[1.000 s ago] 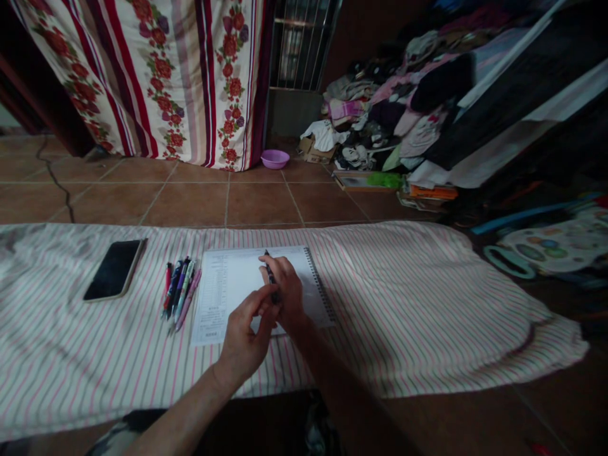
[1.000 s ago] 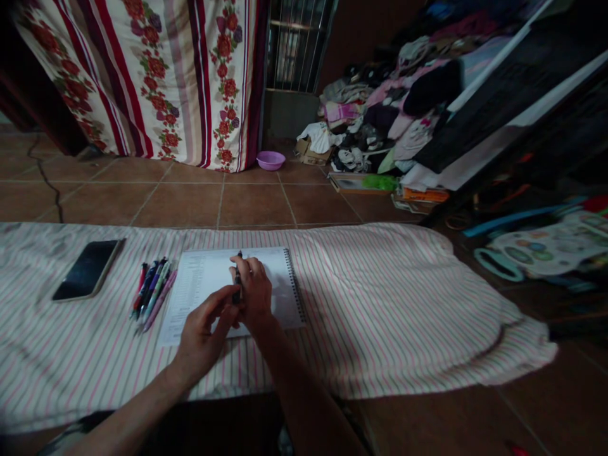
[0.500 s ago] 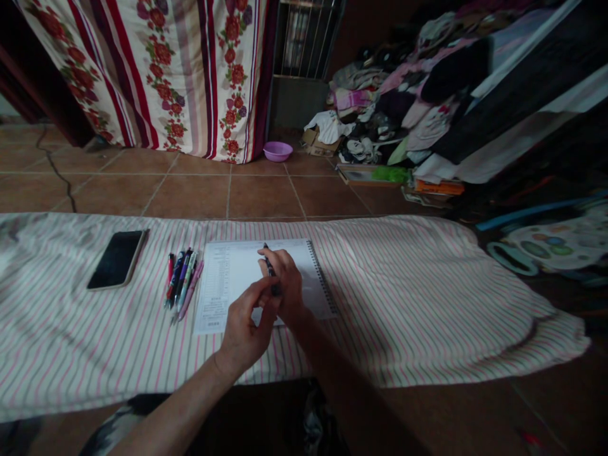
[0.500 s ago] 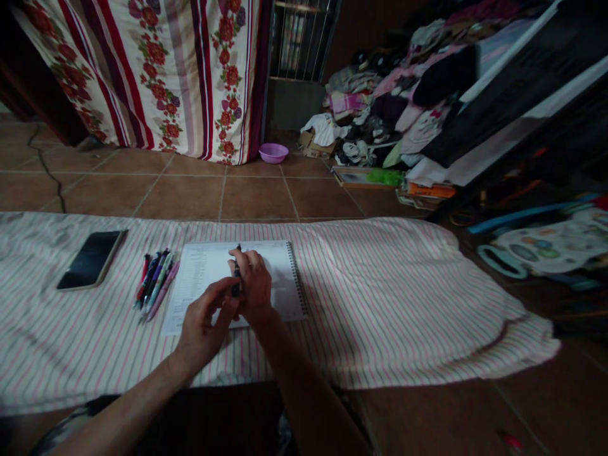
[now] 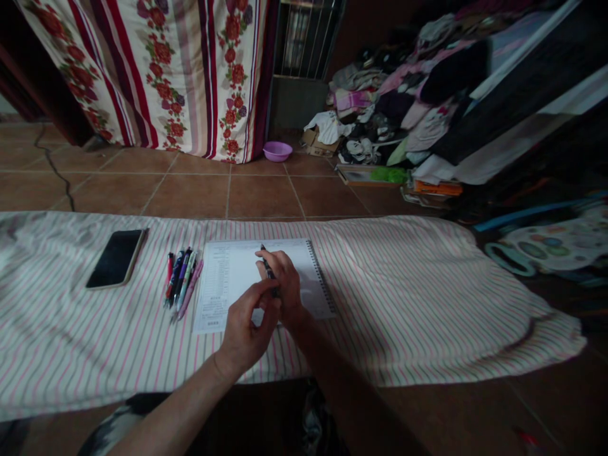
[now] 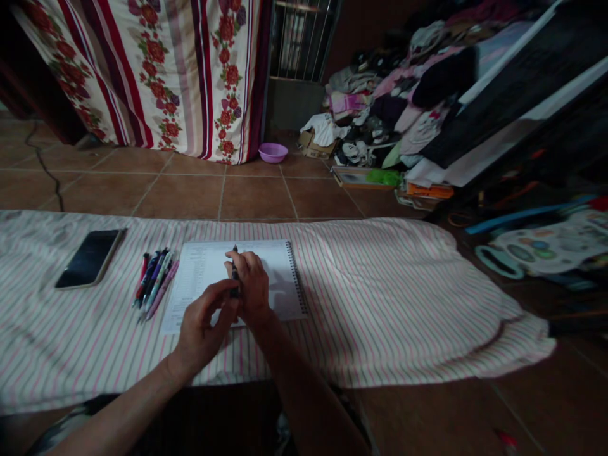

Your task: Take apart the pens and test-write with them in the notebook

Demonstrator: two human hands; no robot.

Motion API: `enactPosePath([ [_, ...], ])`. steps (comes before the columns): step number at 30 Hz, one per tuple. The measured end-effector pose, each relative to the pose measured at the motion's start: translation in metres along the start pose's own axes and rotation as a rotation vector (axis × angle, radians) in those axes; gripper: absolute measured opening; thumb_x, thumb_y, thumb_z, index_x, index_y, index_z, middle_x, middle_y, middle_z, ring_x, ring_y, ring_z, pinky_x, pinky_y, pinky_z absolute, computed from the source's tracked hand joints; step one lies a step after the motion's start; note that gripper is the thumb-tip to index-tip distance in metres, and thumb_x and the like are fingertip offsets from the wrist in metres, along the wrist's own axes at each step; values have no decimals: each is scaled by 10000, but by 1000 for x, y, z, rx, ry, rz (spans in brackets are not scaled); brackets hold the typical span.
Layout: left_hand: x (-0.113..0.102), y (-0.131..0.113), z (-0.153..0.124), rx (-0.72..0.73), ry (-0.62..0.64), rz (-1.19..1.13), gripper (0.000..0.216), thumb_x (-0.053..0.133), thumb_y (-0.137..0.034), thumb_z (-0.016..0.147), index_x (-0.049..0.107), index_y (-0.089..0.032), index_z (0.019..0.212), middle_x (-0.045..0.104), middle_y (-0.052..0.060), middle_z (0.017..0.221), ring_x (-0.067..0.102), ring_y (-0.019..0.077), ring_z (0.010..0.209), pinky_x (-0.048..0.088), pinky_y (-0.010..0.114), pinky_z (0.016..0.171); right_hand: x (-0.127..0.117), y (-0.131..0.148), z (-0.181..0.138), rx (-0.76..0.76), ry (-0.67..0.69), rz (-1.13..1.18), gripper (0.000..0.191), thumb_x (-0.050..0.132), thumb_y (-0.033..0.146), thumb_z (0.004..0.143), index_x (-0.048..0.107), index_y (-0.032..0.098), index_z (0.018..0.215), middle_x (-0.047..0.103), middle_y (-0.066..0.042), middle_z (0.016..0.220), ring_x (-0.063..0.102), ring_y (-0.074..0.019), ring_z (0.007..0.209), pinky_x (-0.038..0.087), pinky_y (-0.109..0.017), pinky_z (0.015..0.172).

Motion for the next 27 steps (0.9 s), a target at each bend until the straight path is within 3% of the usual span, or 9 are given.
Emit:
enactPosePath([
  [5,2,-8,0,111,82,-11,354,481,-175,836,426,-191,1186,625,34,860,613,113,728,508,251,698,-6,0,0,13,-29,74,249,423,275,880,577,208,1064,581,-60,874,552,-178,857,455,-312,795],
  [10,0,-11,-4,129,112,-70,482,454,-155,837,296,-195,1291,621,34,853,602,116,712,505,266,684,-15,-3,4,86,-84,228,233,411,262,872,586,198,1012,608,-65,875,574,-172,838,463,-318,780],
  [14,-3,-6,-5,34,67,-66,408,422,-197,860,350,-175,1261,619,34,836,605,119,689,498,269,665,-21,-20,8,366,-109,481,217,424,311,849,566,178,945,602,-23,743,562,-130,641,463,-264,601],
  [18,-4,-2,-4,-67,45,-83,355,403,-252,881,386,-172,1227,616,23,803,603,115,656,498,263,639,-27,-35,10,610,-153,782,178,476,347,806,518,178,840,501,55,563,454,-81,452,379,-207,448],
  [22,-3,-2,-3,-102,48,-64,343,395,-270,887,404,-179,1218,620,18,792,604,112,640,499,254,615,-36,-43,11,685,-208,874,236,531,380,759,474,179,648,464,62,505,397,-61,409,320,-189,402],
  [27,0,6,-2,-132,63,2,314,391,-281,884,450,-180,1175,624,24,808,609,114,644,510,259,610,-46,-61,9,710,-251,781,381,519,463,757,433,185,511,427,57,445,388,-63,403,322,-199,419],
])
Point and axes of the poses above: each hand's wrist, its own z-axis towards the middle knuckle, its own x-axis out of the palm, y = z × x, the point moved 4 cm from there along z, towards the middle knuckle
